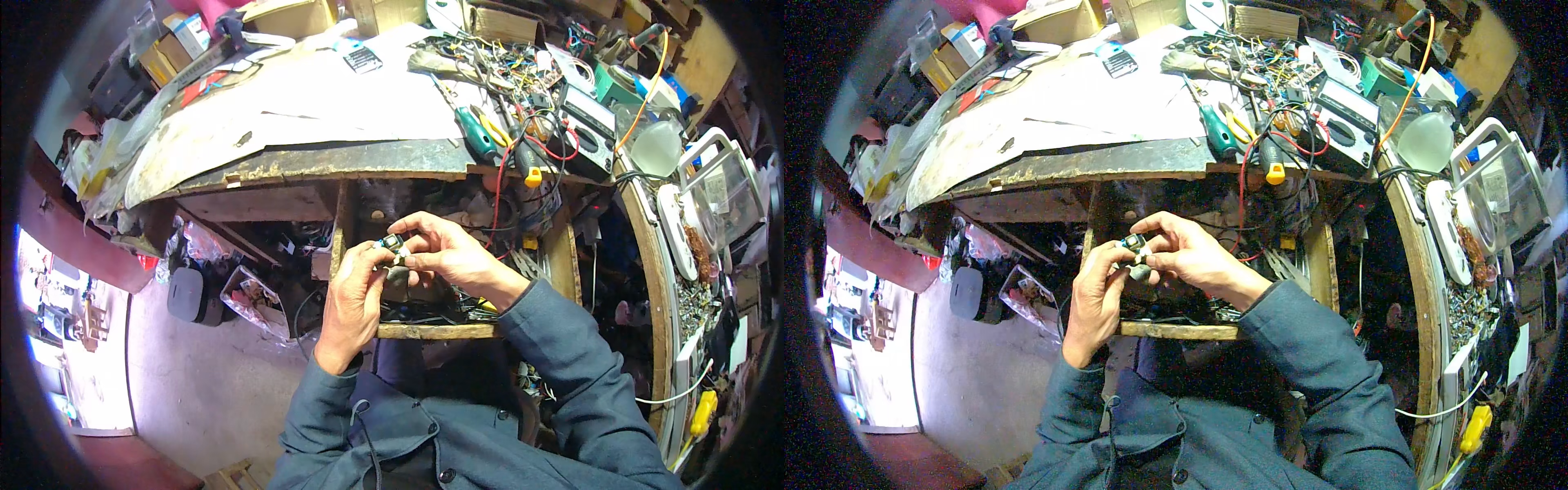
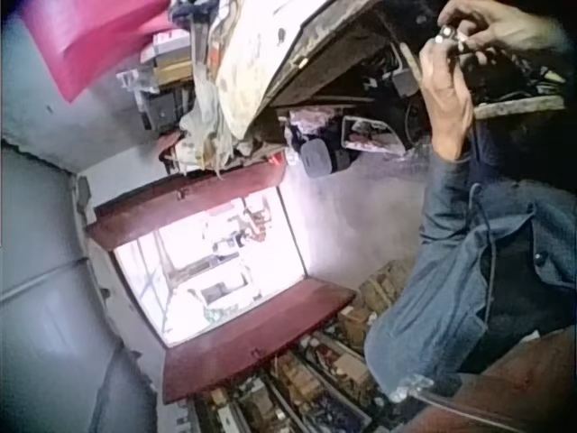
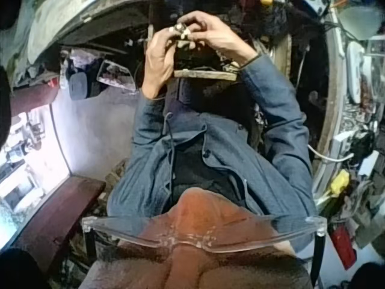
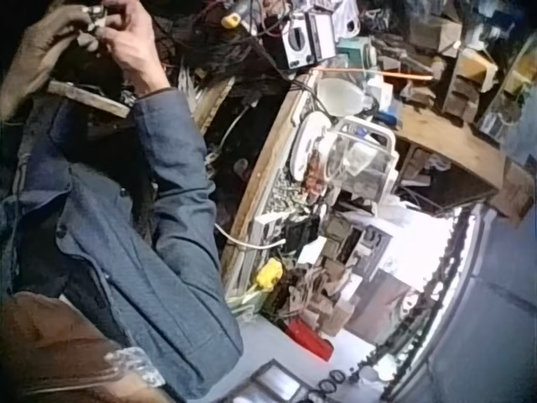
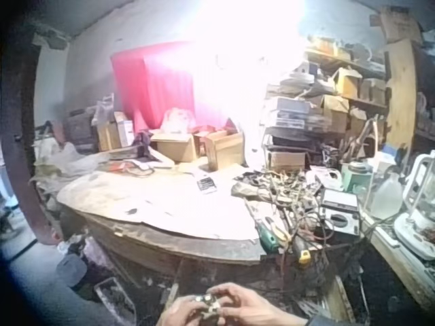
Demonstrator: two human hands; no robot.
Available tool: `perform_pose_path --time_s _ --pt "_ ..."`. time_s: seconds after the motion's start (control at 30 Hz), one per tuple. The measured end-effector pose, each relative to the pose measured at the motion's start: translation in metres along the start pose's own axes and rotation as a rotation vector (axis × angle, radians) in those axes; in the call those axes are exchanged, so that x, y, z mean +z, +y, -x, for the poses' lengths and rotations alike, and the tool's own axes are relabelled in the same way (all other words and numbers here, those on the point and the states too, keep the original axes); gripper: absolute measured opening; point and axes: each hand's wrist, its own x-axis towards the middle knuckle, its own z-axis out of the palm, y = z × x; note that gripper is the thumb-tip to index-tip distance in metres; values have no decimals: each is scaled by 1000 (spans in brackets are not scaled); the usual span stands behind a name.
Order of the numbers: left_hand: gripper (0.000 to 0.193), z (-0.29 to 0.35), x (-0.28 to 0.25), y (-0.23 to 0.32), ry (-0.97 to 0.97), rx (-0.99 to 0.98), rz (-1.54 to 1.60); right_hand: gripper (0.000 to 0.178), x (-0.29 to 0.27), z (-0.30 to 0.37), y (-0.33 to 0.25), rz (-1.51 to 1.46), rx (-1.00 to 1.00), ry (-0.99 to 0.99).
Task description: The person inspects a small green circuit board, then picks up and examines a black power adapter and its cable. They open a drawer, search through items, and handle a black fabric pouch and a red wire before returning to inspect the adapter again.
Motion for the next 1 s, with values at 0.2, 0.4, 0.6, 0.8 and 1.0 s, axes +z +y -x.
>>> perform_pose_path --time_s 0.2,0.4,0.6,0.8,1.0 --pt "39 1 7 6 56 -82 108 45 -1 4 -2 1 8 12" --pt "42 1 5 11 65 -184 82 46 0 4 -1 11 15 29" --pt "39 0 0 3 53 -85 18 43 0 1 2 -29 16 18" --pt "36 1 -1 0 69 -143 47 40 1 1 0 0 13 29" --pt "36 0 0 1 101 -164 39 44 2 2 0 14 6 38"
